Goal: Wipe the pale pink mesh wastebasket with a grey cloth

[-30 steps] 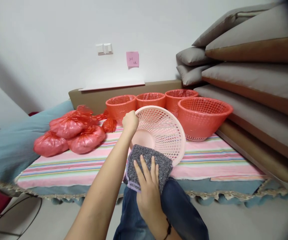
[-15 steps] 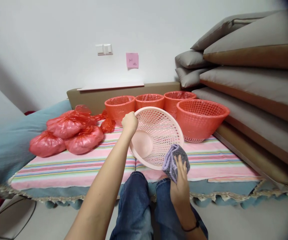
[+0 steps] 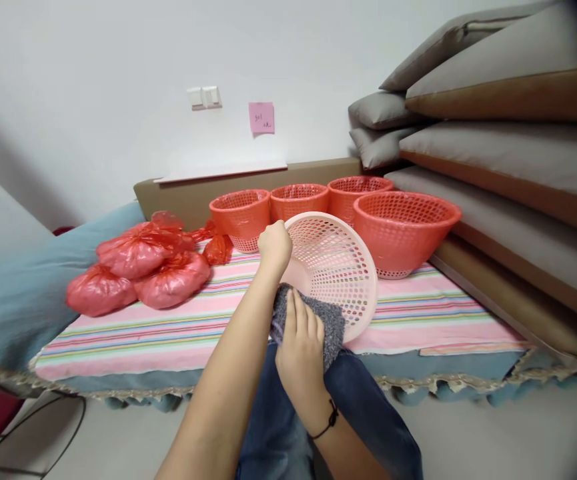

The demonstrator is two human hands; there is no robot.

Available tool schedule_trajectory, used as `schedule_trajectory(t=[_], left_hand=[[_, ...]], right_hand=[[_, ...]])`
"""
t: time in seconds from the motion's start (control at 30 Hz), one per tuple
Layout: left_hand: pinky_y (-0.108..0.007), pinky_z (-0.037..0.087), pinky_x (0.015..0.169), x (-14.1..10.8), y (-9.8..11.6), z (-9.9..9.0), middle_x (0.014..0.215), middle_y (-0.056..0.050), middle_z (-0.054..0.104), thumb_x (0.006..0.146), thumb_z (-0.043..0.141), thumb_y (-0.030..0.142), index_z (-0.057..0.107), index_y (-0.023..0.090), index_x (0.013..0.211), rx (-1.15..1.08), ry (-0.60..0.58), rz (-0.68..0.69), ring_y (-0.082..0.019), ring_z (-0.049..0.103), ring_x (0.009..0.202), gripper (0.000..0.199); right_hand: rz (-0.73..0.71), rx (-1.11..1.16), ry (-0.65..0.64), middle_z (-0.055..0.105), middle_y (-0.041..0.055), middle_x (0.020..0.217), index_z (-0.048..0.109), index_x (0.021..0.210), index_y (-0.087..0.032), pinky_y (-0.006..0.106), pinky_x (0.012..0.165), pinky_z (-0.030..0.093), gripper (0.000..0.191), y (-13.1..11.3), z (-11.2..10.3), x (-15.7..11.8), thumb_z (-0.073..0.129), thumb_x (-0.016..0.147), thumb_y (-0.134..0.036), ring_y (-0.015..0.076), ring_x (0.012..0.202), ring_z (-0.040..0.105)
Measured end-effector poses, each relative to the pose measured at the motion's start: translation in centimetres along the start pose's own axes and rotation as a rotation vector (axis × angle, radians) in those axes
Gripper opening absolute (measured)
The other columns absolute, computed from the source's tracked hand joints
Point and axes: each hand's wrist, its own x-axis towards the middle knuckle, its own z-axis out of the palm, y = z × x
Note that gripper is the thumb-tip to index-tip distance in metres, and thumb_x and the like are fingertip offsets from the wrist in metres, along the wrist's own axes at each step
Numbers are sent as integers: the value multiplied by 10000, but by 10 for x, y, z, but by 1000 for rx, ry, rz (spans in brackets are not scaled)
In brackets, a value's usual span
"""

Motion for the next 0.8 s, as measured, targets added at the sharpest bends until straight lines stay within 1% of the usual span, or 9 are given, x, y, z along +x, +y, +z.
schedule_trajectory(t=[0.07, 0.17, 0.27, 0.33, 0.43, 0.5, 0.67, 0.73, 0.8], left_hand=[[-397, 504, 879, -1, -1, -2, 1205, -213, 698, 965, 400, 170, 655, 143, 1177, 1, -5, -10, -327, 672, 1115, 332], [-396, 505, 866, -6, -10, -4, 1214, -227, 689, 949, 399, 165, 647, 131, 1176, -1, -2, -77, -332, 675, 1109, 337], [-408, 501, 859, -13, -27, -6, 1211, -250, 682, 926, 414, 180, 628, 113, 1184, -13, 19, -161, -345, 678, 1097, 341], [-414, 497, 865, -17, -42, -6, 1199, -252, 684, 917, 445, 236, 619, 112, 1177, -31, 23, -183, -355, 674, 1104, 337], [-404, 495, 872, -21, -64, -9, 1194, -237, 691, 892, 513, 371, 625, 121, 1123, -83, -30, -148, -360, 661, 1122, 358], [-370, 498, 862, -20, -77, -14, 1191, -212, 698, 861, 558, 409, 623, 129, 1093, -135, -71, -113, -335, 665, 1108, 370], [-322, 499, 799, -9, -99, -35, 1113, -144, 724, 829, 557, 315, 612, 153, 1081, -149, 17, -92, -278, 686, 1002, 305], [-309, 498, 800, -3, -107, -41, 1043, -118, 736, 801, 583, 288, 640, 173, 986, -124, -7, -37, -266, 688, 963, 225], [-301, 496, 831, 2, -113, -42, 980, -96, 738, 770, 622, 271, 652, 186, 886, -119, -31, 40, -261, 684, 955, 148]], right_hand=[[-1, -4, -13, 597, 212, 1365, 330, 1541, -97, 507, 921, 474, 650, 8, 1, 6, 319, 895, -23, 320, 1139, 563], [-78, -15, -52, 659, 182, 1236, 440, 1474, -107, 472, 876, 487, 582, 23, -1, 7, 346, 905, -31, 299, 1047, 577], [-189, -31, -101, 670, 153, 1193, 437, 1485, -127, 450, 869, 487, 566, 38, -5, 6, 401, 923, -64, 285, 1016, 569], [-246, -42, -139, 671, 140, 1185, 423, 1500, -140, 437, 871, 485, 574, 46, -9, 6, 425, 930, -73, 276, 1014, 564], [-319, -51, -208, 673, 123, 1194, 434, 1497, -155, 416, 890, 480, 574, 57, -18, 7, 452, 931, -65, 259, 1017, 563], [-378, -55, -247, 678, 112, 1196, 464, 1476, -155, 403, 904, 480, 557, 64, -26, 5, 480, 928, -61, 247, 1009, 565], [-623, -37, -304, 699, 44, 1186, 582, 1375, -231, 391, 996, 468, 457, 85, -44, -5, 514, 952, -73, 209, 1059, 565], [-686, -39, -299, 702, 27, 1187, 590, 1368, -262, 386, 1027, 464, 447, 98, -53, -4, 509, 964, -86, 192, 1095, 563], [-737, -48, -282, 706, 19, 1186, 575, 1386, -280, 383, 1045, 463, 460, 113, -62, 3, 495, 975, -91, 181, 1122, 561]])
